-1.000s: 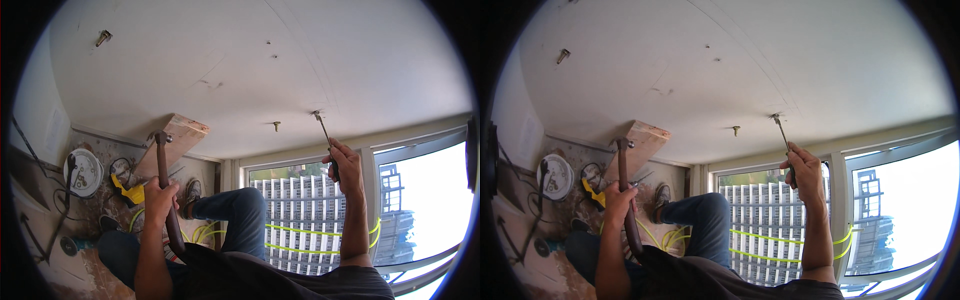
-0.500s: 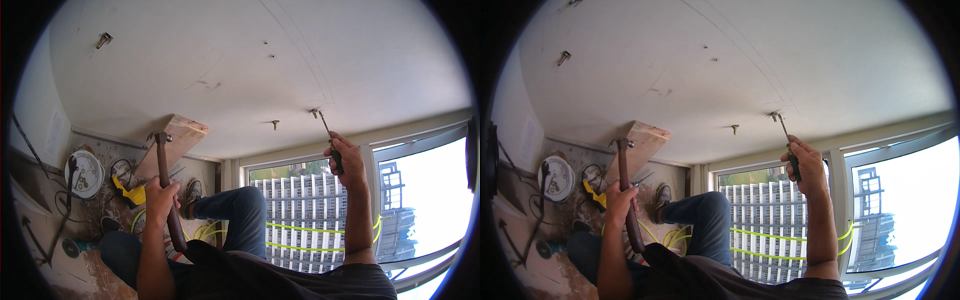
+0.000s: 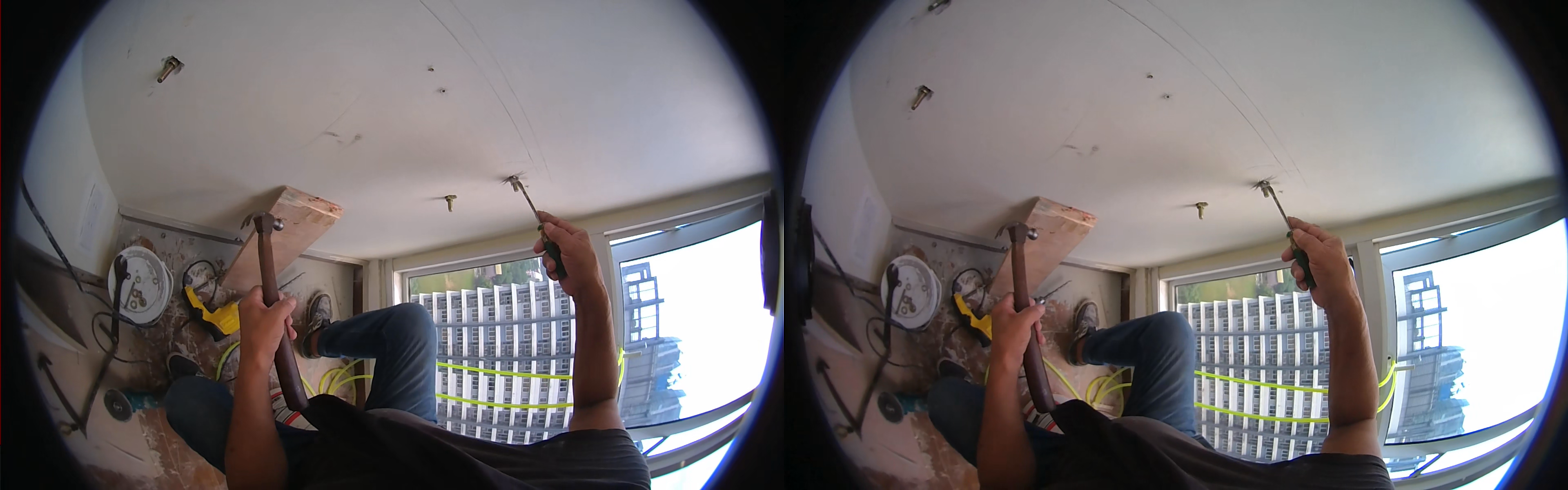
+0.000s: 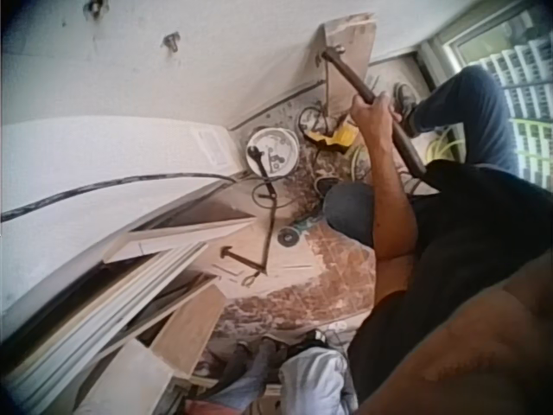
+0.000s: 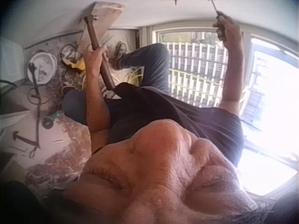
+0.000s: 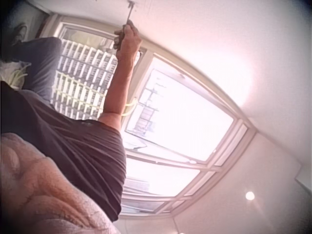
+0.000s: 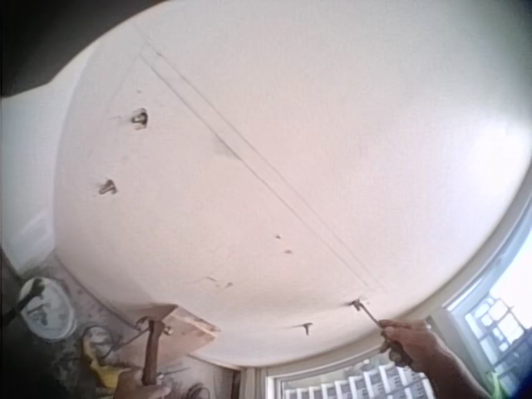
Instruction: The person uses an angle grinder to cut or grind a section of the wall near the ceiling, then switches to a hammer and screwdriver to drive wall anchors into the wall. The task involves preparing the wall surface and securing fixtures.
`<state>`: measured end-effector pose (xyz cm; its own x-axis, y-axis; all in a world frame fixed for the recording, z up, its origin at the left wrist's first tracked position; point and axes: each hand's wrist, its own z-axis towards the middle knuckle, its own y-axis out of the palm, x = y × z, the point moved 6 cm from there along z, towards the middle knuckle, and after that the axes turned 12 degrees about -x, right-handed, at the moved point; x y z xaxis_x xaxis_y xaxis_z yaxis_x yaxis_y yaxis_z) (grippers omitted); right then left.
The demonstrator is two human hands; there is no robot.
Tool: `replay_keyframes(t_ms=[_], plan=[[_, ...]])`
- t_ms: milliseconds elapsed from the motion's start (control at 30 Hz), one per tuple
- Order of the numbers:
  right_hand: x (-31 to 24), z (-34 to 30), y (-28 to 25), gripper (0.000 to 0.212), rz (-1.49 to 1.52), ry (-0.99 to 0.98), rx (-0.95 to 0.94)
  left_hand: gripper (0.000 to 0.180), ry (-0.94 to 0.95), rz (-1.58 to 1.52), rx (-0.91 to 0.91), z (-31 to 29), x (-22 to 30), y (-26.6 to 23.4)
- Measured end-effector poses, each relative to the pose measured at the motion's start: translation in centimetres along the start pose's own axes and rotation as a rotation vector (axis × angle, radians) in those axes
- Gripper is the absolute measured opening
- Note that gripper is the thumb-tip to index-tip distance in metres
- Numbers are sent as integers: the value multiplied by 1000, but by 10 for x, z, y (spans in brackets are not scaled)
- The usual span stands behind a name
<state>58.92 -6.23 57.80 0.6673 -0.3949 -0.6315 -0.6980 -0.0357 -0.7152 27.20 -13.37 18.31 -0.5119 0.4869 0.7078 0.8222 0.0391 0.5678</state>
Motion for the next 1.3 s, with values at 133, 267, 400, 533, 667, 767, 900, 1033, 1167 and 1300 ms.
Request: replay_keyframes(t_ms=[133,267,400,533,667,767,900,1033,1167,1300], plan=[[5,8,-18,49,31,14,-91,16,1,-2,-8,-1,3,3],[17,14,-29,48,106,3,-147,16,-8,15,-6,-1,7,6],[21,18,-31,45,93,-25,-173,17,18,61,-7,-1,6,2],[4,24,-49,45,-94,-123,-230,17,51,105,-34,-1,5,7],[10,30,-78,55,262,-320,-411,19,82,247,-36,-8,-2,9],[17,44,-77,44,517,-479,-539,21,87,303,-21,-16,-16,-3],[46,64,-72,37,1013,-801,-542,23,61,330,4,-52,-16,25],[65,83,-59,25,1236,-889,-290,24,75,513,-16,-99,36,81],[78,102,-41,26,1280,-875,-52,32,381,767,-155,-161,138,181],[74,105,-34,35,1308,-868,-69,39,579,1228,-85,-195,234,275]])
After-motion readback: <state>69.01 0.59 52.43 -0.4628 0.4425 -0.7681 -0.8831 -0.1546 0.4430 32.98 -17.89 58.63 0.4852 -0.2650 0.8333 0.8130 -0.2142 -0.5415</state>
